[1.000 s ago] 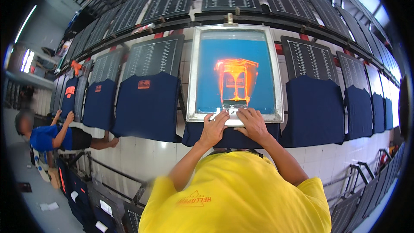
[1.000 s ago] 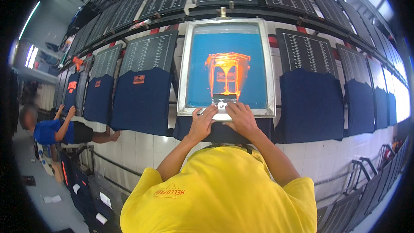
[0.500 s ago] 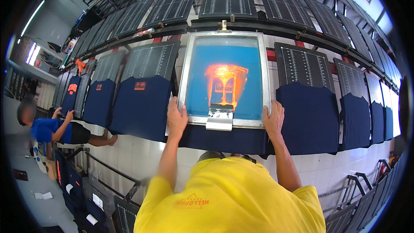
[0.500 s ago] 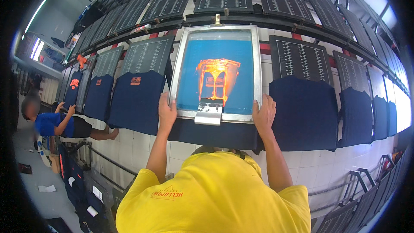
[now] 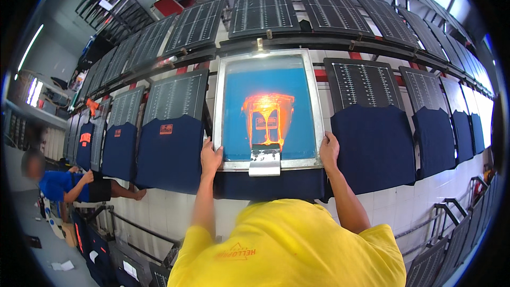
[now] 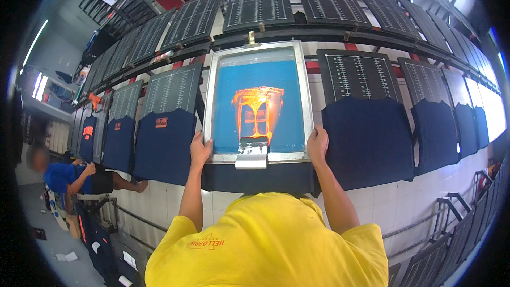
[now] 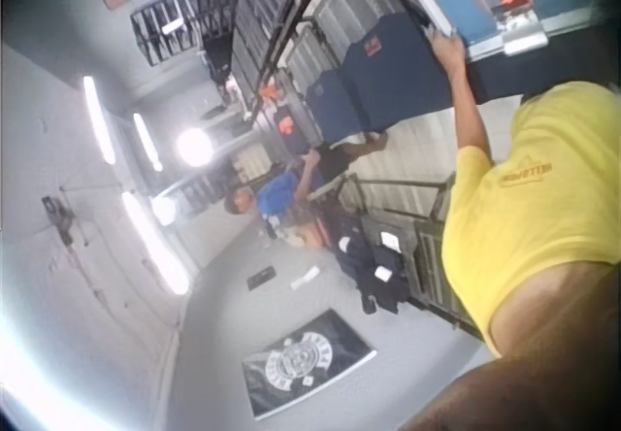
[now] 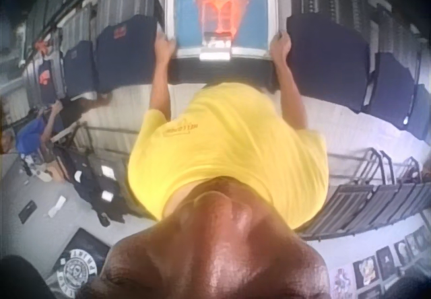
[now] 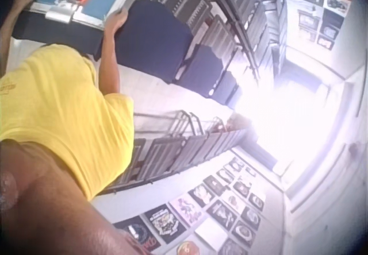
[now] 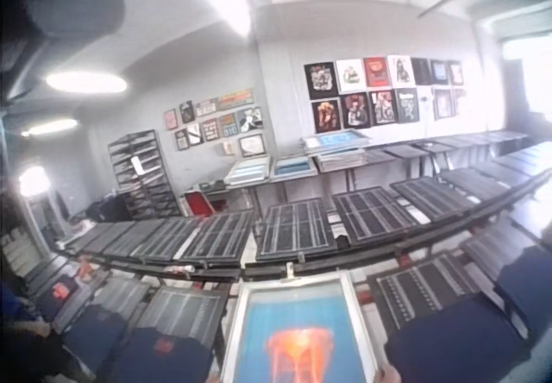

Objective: The person performs screen printing by spreading orange ink across a screen frame with a squeegee over blue shirts and then lifting the frame.

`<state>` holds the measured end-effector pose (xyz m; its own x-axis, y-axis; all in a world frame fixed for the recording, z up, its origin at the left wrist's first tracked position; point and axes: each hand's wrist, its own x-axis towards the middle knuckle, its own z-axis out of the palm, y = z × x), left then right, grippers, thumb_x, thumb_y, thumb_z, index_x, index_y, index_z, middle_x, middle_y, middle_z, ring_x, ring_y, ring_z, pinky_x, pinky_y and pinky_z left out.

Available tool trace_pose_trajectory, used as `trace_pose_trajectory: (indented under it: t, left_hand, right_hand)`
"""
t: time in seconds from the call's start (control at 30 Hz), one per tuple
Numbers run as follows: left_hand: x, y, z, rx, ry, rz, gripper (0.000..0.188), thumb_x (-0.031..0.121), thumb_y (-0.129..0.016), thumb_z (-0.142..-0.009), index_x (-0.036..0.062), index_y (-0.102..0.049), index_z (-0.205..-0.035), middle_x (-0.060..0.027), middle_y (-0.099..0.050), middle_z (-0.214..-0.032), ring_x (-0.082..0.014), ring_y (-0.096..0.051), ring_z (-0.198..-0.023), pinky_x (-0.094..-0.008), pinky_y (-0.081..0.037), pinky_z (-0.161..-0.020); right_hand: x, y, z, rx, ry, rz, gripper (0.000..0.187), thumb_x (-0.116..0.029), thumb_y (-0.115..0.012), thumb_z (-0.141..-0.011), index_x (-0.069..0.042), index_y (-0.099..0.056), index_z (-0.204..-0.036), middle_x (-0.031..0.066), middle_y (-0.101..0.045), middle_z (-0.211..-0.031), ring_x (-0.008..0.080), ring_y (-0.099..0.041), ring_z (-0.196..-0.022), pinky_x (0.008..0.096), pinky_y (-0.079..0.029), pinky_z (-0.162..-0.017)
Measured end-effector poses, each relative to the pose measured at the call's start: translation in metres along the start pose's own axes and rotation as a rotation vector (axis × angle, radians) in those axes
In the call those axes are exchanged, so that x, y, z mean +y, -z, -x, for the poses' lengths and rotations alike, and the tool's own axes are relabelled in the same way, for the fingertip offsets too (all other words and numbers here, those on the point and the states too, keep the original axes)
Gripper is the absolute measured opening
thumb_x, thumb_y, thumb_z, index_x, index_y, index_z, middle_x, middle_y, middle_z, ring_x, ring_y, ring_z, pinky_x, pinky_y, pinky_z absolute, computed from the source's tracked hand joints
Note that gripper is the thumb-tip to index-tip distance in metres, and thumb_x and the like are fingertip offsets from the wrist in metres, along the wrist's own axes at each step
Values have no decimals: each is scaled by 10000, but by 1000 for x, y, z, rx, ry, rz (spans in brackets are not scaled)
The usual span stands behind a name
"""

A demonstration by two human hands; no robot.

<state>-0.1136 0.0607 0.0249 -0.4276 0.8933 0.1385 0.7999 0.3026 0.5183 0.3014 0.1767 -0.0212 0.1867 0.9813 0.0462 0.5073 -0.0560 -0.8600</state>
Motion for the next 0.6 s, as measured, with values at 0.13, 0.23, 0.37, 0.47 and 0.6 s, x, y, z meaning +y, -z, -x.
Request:
trace_pose_trajectory:
  t: [0.13, 0.23, 0.37, 0.47, 0.6]
  left_hand:
    - [-7, -9, 0, 58, -13, 4, 405, 109, -721, -809, -83, -639, -1157, -271, -582, -1319, -417, -563, -1221, -423, -437, -1041]
    - [-11, -11, 0, 91, -19, 41, 408, 101, -736, -792, -59, -654, -1158, -240, -604, -1302, -403, -585, -1194, -415, -442, -1034]
    - [-9, -7, -6, 43, -14, 193, 395, 115, -750, -774, -70, -671, -1114, -240, -573, -1356, -397, -559, -1238, -409, -430, -1058]
    - [-2, 1, -5, 61, -8, 229, 397, 95, -749, -746, -54, -690, -1110, -203, -615, -1323, -378, -569, -1238, -402, -443, -1043]
    - [16, 10, -5, 147, -27, 230, 411, 99, -758, -729, -36, -698, -1113, -189, -650, -1266, -343, -604, -1200, -393, -450, -1033]
  right_hand:
    - [5, -8, -6, 53, -25, 16, 259, -93, -544, -943, 42, -661, -1130, 257, -672, -1064, 410, -638, -1029, 445, -485, -912]
    - [7, -8, -6, 61, -27, 21, 264, -110, -542, -948, 40, -661, -1128, 257, -675, -1074, 413, -644, -1023, 442, -493, -899]
    - [4, -9, -4, 140, 44, 87, 271, -124, -552, -939, 30, -671, -1128, 214, -709, -988, 326, -686, -901, 376, -512, -827]
    - [-2, -6, -2, 97, -16, 59, 279, -126, -554, -936, 31, -668, -1136, 220, -706, -1011, 338, -682, -940, 386, -511, -847]
    - [-1, 0, -9, 88, -50, -11, 273, -127, -568, -920, 27, -677, -1118, 238, -708, -1012, 368, -690, -970, 406, -523, -856]
